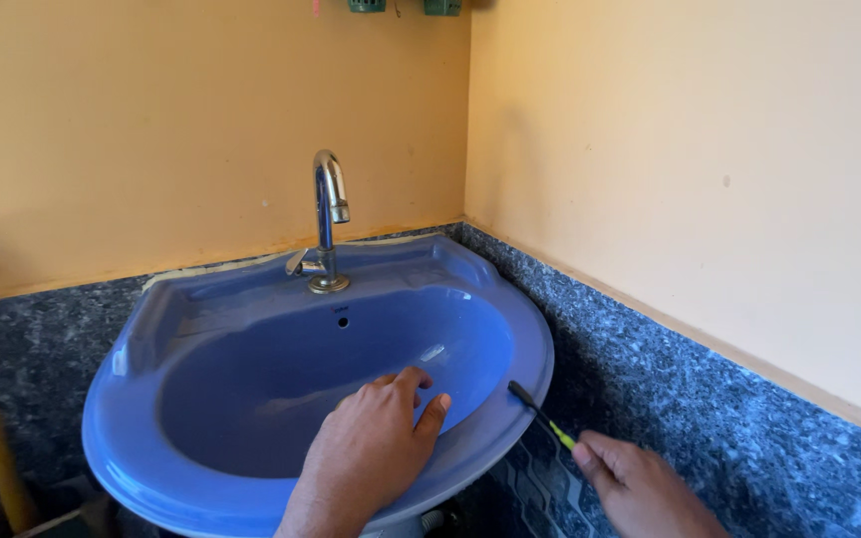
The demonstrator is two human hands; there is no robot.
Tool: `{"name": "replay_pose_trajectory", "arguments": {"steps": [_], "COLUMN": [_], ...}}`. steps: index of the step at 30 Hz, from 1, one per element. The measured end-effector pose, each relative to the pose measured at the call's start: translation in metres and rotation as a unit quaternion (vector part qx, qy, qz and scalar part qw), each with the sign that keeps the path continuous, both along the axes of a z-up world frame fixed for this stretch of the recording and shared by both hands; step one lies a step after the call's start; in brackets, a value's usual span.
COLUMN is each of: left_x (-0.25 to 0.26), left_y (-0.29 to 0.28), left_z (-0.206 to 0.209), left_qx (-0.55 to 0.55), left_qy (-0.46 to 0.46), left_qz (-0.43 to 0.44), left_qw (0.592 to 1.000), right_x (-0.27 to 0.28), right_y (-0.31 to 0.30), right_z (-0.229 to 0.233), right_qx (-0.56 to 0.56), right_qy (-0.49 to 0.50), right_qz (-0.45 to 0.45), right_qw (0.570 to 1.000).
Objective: The person scrubs the rim and interior of a blue pedestal sink using a green toothbrush and a bar of soap. They repeatedly wet the brush under the faucet and continue scrubbing different sections of the sink basin and pedestal.
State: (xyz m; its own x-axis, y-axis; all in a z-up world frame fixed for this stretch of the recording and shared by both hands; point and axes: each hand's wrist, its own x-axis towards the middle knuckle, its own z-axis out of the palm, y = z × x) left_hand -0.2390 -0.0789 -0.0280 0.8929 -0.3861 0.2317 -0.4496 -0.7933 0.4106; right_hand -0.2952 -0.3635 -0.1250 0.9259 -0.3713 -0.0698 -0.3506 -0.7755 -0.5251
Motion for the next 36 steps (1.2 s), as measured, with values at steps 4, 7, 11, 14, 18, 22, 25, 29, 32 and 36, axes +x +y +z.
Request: {"name": "replay_pose_trajectory", "arguments": {"steps": [4,7,11,14,18,22,25,29,32,36], "left_x": [0.002,-0.003,-0.005,-0.005,-0.005,-0.007,-0.007,-0.006,-0.007,-0.006], "left_y": [-0.004,-0.003,-0.004,-0.006,-0.004,-0.007,-0.006,-0.008,-0.008,-0.008], "left_z": [0.005,0.006,0.011,0.008,0.0,0.005,0.005,0.007,0.008,0.006], "left_qx": [-0.001,0.013,0.022,0.012,-0.001,0.0,0.002,0.012,0.006,0.012], "left_qy": [0.008,0.029,0.031,0.017,-0.007,-0.011,-0.011,0.017,0.011,-0.005], "left_qz": [0.0,0.009,0.015,0.02,0.01,0.014,0.017,0.022,0.023,0.021], "left_qw": [1.0,0.999,0.999,1.0,1.0,1.0,1.0,1.0,1.0,1.0], "right_x": [0.004,0.006,0.005,0.004,0.004,0.017,0.008,-0.007,-0.01,-0.025], "right_y": [-0.004,-0.009,-0.002,0.012,0.011,0.01,0.022,0.025,0.017,0.031], "right_z": [-0.007,-0.003,-0.02,-0.047,-0.055,-0.047,-0.047,-0.016,0.021,0.017], "right_qx": [0.001,-0.005,0.029,0.013,0.036,0.059,0.039,-0.035,-0.043,-0.064], "right_qy": [-0.008,-0.067,-0.027,-0.042,-0.068,-0.15,-0.074,0.0,0.044,0.049], "right_qz": [-0.006,-0.032,-0.018,0.035,-0.032,-0.037,-0.001,-0.007,-0.06,0.026], "right_qw": [1.0,0.997,0.999,0.998,0.997,0.986,0.996,0.999,0.996,0.996]}}
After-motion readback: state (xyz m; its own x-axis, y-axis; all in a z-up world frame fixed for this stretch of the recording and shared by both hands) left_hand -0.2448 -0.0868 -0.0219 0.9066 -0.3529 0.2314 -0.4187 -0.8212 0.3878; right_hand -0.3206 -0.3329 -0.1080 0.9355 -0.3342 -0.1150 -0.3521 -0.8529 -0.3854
